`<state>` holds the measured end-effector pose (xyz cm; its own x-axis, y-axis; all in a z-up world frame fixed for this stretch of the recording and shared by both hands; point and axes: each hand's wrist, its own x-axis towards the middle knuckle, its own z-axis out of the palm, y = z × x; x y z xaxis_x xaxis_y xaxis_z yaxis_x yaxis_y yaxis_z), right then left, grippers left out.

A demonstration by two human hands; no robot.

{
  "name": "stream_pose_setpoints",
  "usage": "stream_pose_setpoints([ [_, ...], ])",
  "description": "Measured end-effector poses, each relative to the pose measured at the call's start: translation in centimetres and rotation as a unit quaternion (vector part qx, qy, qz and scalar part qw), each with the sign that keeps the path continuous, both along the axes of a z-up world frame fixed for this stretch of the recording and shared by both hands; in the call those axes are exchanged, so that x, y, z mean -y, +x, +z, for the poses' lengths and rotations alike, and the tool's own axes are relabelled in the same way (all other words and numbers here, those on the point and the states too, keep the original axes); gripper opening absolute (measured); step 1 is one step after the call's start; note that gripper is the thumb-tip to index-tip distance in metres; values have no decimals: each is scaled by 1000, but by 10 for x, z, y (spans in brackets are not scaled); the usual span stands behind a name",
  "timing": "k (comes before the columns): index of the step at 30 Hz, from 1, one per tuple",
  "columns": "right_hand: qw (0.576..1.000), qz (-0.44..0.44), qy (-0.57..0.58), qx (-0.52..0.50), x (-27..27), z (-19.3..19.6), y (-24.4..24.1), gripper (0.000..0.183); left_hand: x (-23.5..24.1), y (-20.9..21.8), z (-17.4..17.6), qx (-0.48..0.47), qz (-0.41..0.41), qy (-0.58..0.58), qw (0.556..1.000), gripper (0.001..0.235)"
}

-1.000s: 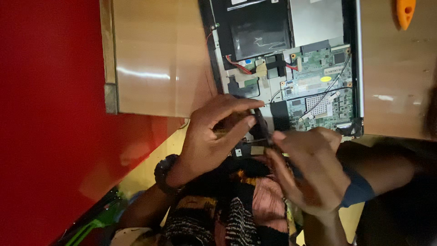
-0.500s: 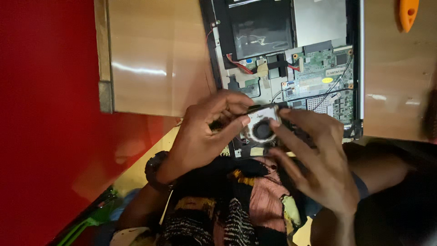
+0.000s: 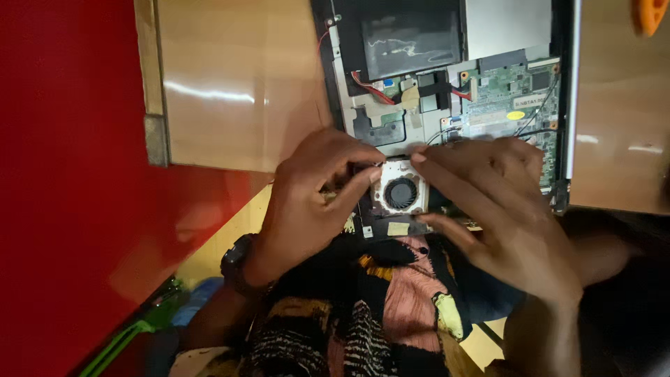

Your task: The person works on a disassembled laptop resting on their lap, using a plastic pry tool to separate the casing. They then remove the cooling fan, inspect it, and reinsert it into the chassis, manipulating the internal components and wires.

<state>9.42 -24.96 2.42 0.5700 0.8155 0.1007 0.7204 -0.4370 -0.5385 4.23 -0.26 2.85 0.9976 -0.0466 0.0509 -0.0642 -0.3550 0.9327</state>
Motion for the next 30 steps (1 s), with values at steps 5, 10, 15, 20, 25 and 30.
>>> stream_pose_setpoints([
  [5,999,-19,-3,-26,-2,0,2,76,-1,-6,-7,2,15,26,1000,13],
  [10,999,-31,-11,-43,1,-3,1,80,0,-6,-7,6,10,30,999,15],
  [15,996,-39,-26,-71,-6,7,3,70,-1,-8,-10,0,26,25,999,16],
  [20,997,-32,-44,-61,-5,6,3,76,-5,-11,-13,13,28,14,999,20],
  [25,995,-34,-56,-75,-9,15,5,68,-7,-17,-17,26,41,41,998,18],
  [30,995,-35,-43,-84,-2,7,4,74,-11,-17,-19,68,38,62,995,19],
])
